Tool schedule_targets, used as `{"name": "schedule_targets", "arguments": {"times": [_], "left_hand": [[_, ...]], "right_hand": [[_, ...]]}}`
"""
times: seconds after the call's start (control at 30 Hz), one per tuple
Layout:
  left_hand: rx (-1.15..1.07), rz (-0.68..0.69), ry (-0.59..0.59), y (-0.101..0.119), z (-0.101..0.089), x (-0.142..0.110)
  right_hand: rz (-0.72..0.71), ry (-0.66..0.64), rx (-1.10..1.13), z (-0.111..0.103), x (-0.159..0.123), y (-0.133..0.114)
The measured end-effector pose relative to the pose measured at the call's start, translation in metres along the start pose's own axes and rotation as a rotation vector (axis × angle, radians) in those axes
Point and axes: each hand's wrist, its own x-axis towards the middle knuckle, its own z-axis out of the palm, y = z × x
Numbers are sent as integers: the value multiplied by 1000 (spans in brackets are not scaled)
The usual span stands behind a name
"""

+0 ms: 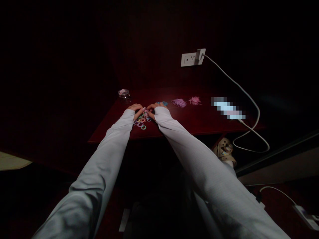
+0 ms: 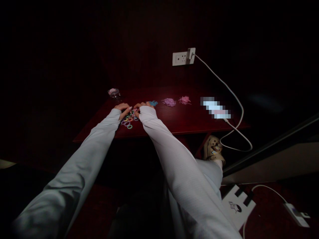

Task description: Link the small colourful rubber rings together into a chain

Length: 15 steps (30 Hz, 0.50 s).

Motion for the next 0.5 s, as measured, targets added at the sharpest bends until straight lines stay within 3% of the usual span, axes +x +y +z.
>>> {"name": "schedule_targets", "arguments": {"times": [0.33,0.5], "left_hand": [[-43,11,0,2,1,0],[-84,12,21,14,2,-2]], "right_hand": [[-8,-52,22,-9,-9,-9],[-19,-73,28,-12,-13,-12]]}}
